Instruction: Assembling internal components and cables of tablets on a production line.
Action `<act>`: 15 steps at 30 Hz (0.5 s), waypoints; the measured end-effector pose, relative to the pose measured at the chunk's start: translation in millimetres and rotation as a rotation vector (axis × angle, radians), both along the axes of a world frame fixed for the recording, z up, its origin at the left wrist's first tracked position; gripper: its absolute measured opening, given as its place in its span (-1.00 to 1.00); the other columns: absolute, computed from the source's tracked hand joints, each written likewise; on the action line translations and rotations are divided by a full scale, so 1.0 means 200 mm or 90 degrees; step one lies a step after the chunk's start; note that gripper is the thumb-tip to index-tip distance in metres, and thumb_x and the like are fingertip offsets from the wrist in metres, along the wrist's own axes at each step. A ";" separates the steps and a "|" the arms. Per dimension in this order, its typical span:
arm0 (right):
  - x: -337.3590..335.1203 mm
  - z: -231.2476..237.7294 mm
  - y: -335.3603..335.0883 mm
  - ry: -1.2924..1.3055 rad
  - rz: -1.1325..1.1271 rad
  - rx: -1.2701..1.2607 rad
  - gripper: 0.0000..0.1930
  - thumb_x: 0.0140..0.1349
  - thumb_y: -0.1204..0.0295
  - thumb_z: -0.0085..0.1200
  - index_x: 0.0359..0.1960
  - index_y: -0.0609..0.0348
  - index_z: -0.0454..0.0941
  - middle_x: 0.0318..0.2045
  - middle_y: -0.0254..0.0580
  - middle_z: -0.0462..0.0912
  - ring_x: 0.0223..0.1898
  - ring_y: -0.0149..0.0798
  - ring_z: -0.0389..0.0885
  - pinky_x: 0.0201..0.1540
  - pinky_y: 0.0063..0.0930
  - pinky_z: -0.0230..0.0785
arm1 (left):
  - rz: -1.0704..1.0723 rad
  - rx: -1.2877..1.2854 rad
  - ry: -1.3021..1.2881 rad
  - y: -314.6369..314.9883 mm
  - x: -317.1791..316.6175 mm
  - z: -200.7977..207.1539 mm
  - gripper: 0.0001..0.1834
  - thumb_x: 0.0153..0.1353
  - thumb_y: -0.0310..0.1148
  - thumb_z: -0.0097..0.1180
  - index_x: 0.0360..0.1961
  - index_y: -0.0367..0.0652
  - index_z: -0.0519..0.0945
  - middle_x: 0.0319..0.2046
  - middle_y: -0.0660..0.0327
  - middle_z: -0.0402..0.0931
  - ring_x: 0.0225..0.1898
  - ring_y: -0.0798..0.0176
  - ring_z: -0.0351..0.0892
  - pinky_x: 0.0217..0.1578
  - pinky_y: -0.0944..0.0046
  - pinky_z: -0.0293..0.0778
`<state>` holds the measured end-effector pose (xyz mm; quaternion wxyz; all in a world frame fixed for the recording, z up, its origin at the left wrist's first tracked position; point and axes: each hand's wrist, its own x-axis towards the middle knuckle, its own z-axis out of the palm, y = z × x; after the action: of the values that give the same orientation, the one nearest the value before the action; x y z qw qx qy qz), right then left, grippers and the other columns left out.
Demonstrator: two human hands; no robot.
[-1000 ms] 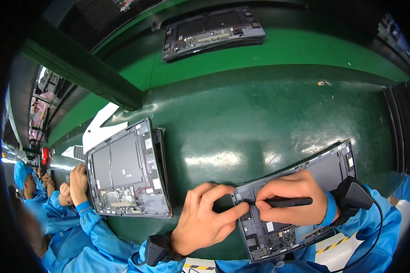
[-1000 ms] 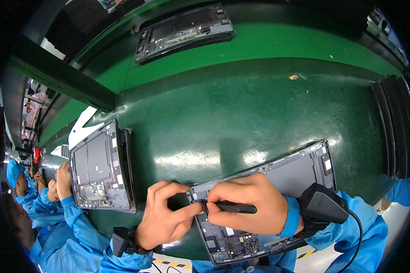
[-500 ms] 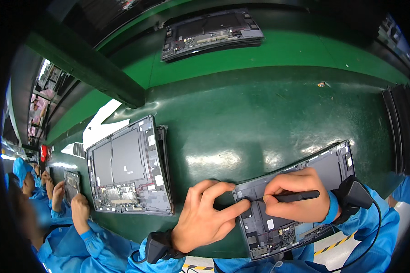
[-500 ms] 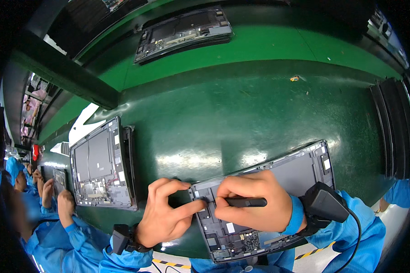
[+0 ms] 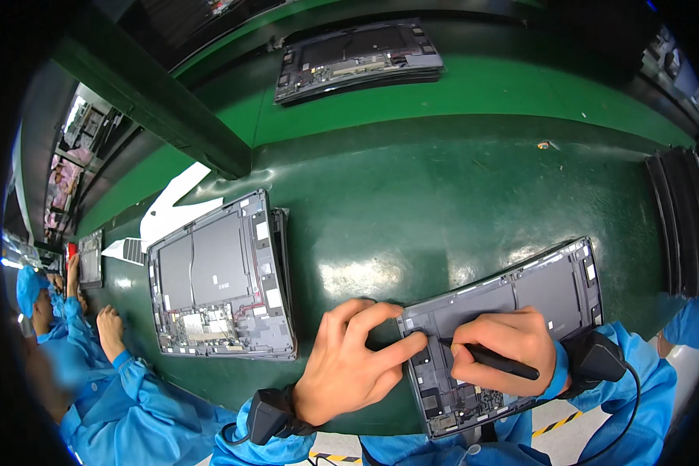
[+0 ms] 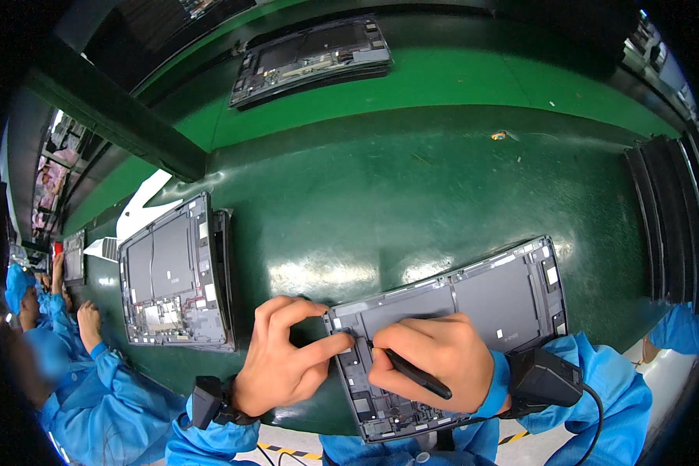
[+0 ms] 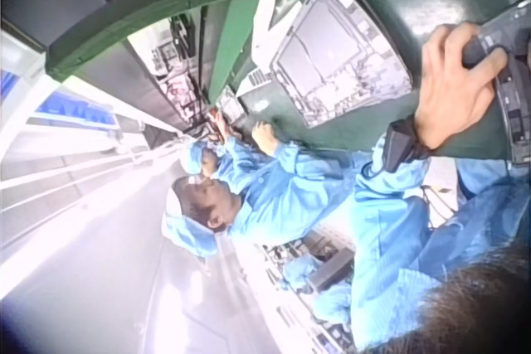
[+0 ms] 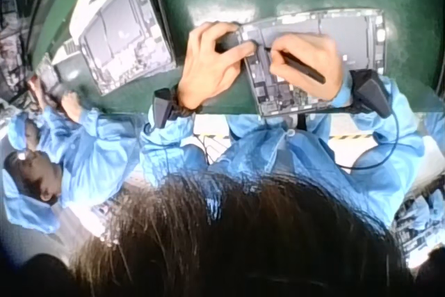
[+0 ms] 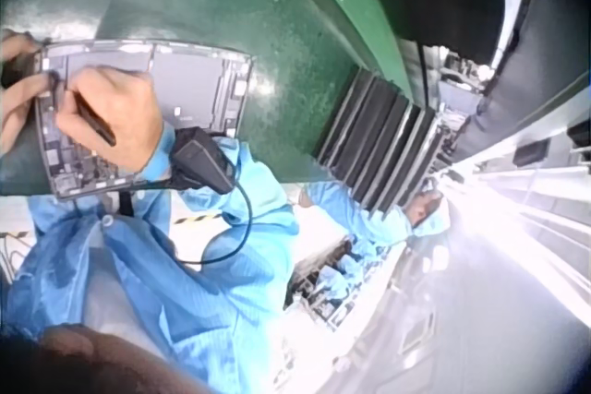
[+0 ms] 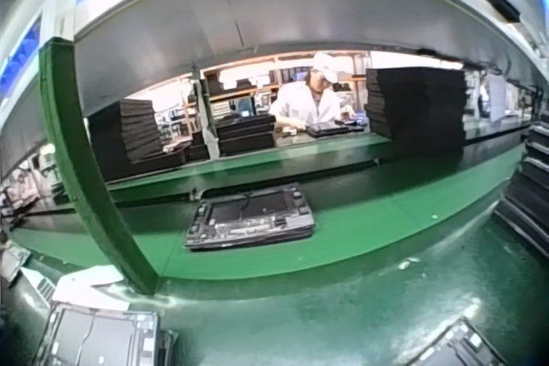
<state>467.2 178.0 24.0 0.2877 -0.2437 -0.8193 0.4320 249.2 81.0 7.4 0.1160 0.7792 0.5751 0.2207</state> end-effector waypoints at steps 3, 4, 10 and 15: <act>0.00 0.01 -0.03 -0.016 -0.011 0.043 -0.83 -0.04 0.62 0.27 -0.42 0.19 0.53 -0.65 -0.21 0.49 -0.62 -0.12 0.54 -0.54 -0.33 0.41 | -0.005 0.003 0.004 0.00 0.00 0.00 -0.55 -0.14 -0.48 0.19 -0.15 0.18 0.70 0.06 0.12 0.38 0.13 -0.12 0.25 0.17 -0.02 0.28; 0.00 0.02 -0.04 -0.017 -0.012 0.043 -0.83 -0.04 0.62 0.27 -0.42 0.19 0.53 -0.65 -0.21 0.49 -0.62 -0.12 0.54 -0.54 -0.33 0.41 | -0.006 0.004 0.003 0.00 0.00 0.01 -0.55 -0.14 -0.48 0.19 -0.15 0.18 0.70 0.06 0.12 0.38 0.13 -0.12 0.25 0.17 -0.02 0.28; 0.03 0.03 -0.01 -0.011 -0.006 -0.209 -0.88 0.11 0.57 0.27 -0.32 0.26 0.59 -0.58 -0.23 0.60 -0.56 -0.45 0.59 -0.48 -0.56 0.38 | -0.011 0.022 -0.010 -0.01 0.00 0.00 -0.57 -0.11 -0.46 0.20 -0.14 0.19 0.71 0.06 0.13 0.39 0.13 -0.09 0.26 0.17 -0.02 0.29; 0.00 0.07 0.02 -0.021 -0.064 -0.373 -0.90 0.16 0.53 0.27 -0.33 0.27 0.63 -0.52 -0.22 0.69 -0.47 -0.49 0.65 -0.39 -0.56 0.46 | -0.005 0.032 -0.021 -0.02 -0.01 -0.01 -0.57 -0.10 -0.47 0.21 -0.14 0.19 0.72 0.05 0.14 0.40 0.12 -0.08 0.29 0.17 0.01 0.30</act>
<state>467.3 182.9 37.3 0.2131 -0.3635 -0.6511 0.6313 247.5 76.9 5.4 0.1065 0.7806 0.5640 0.2474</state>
